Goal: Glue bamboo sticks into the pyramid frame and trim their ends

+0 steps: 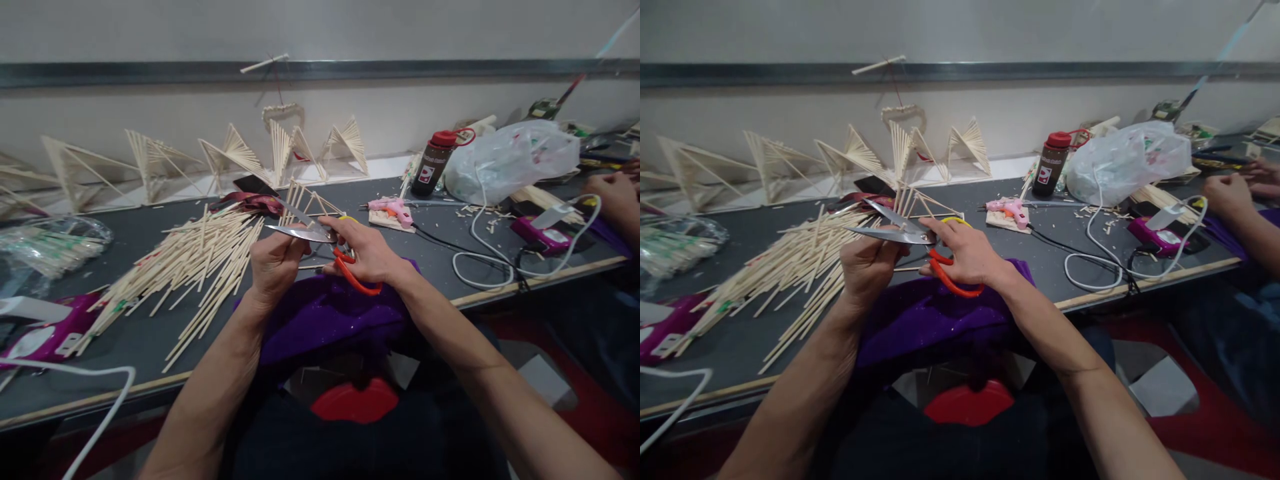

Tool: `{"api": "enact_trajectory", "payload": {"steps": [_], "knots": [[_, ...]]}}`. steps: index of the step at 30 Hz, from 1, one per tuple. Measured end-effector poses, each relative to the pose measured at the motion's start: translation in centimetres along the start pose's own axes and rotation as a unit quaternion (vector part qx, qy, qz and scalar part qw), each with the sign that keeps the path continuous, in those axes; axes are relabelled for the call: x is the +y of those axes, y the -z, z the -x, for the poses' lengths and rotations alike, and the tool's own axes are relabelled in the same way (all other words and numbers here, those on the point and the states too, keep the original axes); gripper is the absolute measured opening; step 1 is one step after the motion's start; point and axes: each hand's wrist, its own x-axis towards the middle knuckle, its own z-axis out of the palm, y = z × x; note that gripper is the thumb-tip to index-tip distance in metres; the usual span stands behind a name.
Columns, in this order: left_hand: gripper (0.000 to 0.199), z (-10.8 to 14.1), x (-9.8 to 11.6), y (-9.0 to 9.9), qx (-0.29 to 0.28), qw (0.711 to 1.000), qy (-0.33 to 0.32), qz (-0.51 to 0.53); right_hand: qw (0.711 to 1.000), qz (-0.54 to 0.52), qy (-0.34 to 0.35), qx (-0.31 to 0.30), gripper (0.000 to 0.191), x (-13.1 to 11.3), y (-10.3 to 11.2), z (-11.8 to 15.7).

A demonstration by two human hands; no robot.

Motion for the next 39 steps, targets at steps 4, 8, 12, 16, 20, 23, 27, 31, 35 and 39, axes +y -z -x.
{"api": "enact_trajectory", "payload": {"steps": [4, 8, 12, 16, 20, 23, 27, 31, 35, 39], "knots": [[0.023, 0.1, 0.6, 0.0, -0.004, 1.000, -0.009, -0.013, 0.999, -0.033, 0.002, 0.000, 0.066, 0.0, -0.1, 0.2], [0.025, 0.2, 0.8, -0.1, 0.006, 1.000, 0.005, -0.011, 1.000, -0.025, -0.018, 0.001, 0.057, -0.5, -0.1, 0.4], [0.024, 0.1, 0.6, -0.1, 0.006, 1.000, 0.020, -0.021, 0.999, -0.016, -0.024, 0.013, 0.058, -0.6, -0.3, 0.5], [0.025, 0.0, 0.4, -0.2, 0.000, 1.000, 0.016, -0.023, 0.999, 0.000, -0.026, 0.024, 0.057, -0.2, -0.5, 0.4], [0.019, -0.1, 0.3, 0.0, 0.015, 1.000, -0.006, -0.013, 0.999, 0.014, -0.022, 0.023, 0.057, -0.4, -0.1, 0.0], [0.012, -0.4, 0.1, 0.1, 0.028, 0.999, -0.014, -0.014, 0.999, 0.027, -0.031, 0.009, 0.057, -1.0, 0.3, -0.4], [0.011, -0.4, 0.0, 0.3, 0.034, 0.999, -0.015, -0.011, 0.999, 0.028, -0.034, 0.006, 0.063, -1.5, 0.5, -0.6], [0.010, -0.2, 0.2, 0.4, 0.034, 0.999, -0.014, 0.013, 0.999, 0.026, -0.019, 0.031, 0.065, -1.5, 0.2, -0.4], [0.015, -0.1, 0.2, 0.4, 0.001, 0.999, 0.012, 0.041, 0.999, 0.033, -0.023, 0.012, 0.067, -1.5, 0.2, -0.3], [0.015, -0.2, 0.0, 0.4, -0.001, 0.999, 0.028, 0.046, 0.998, 0.059, -0.037, 0.002, 0.068, -1.6, 0.7, -0.2]]}}
